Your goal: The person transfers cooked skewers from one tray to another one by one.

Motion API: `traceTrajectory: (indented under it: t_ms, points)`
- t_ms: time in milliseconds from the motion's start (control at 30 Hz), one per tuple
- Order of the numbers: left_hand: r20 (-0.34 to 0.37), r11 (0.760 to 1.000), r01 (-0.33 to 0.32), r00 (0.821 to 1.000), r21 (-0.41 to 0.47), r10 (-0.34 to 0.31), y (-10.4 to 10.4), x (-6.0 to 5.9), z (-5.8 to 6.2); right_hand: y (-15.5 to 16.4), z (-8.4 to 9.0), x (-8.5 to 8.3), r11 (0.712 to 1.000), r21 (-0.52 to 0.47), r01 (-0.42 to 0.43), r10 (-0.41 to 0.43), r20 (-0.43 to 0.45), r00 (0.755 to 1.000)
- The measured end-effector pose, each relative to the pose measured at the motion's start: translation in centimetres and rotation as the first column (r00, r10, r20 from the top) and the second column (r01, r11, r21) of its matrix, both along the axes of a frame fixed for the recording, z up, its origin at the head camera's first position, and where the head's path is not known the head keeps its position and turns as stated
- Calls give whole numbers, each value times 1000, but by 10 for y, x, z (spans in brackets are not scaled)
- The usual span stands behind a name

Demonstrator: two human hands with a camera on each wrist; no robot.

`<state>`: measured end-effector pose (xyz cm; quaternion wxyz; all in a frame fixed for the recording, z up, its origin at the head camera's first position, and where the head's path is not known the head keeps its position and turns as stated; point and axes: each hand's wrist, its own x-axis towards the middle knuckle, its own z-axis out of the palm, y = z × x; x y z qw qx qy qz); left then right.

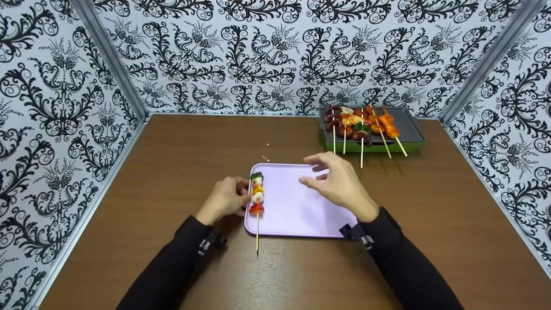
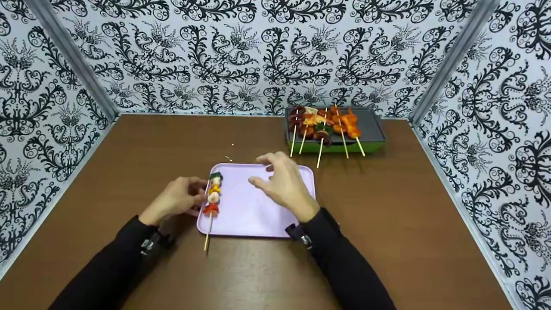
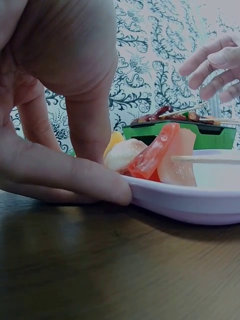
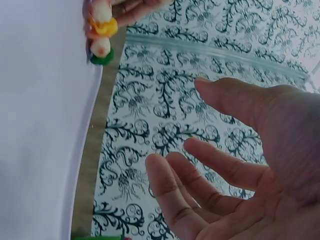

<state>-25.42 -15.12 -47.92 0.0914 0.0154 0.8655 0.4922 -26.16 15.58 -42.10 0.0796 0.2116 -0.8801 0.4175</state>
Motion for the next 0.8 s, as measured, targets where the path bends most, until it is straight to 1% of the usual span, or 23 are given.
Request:
traceTrajectory:
  t_ms: [100,333,467,600,800]
  points:
    - [3,1000,2,1000,4,-2,0,0,0,11,5,-4,999,-31,20,-20,-9,1000]
    - [9,1000,-1,1000,9,1,0,0,0,36,14,-14,994,-60,93,-95,-20,995]
    - [11,1000,-3,1000,21,3,0,0,0,49,17,-19,989,-71,132,-136,-61,989]
    - [14,1000,-8,1000,22,7,0,0,1,61,20,-25,984,-72,165,-171,-86,981]
    - [11,1000,-13,1000,11,13,-1,-1,1,82,23,-33,974,-48,223,-226,-75,971]
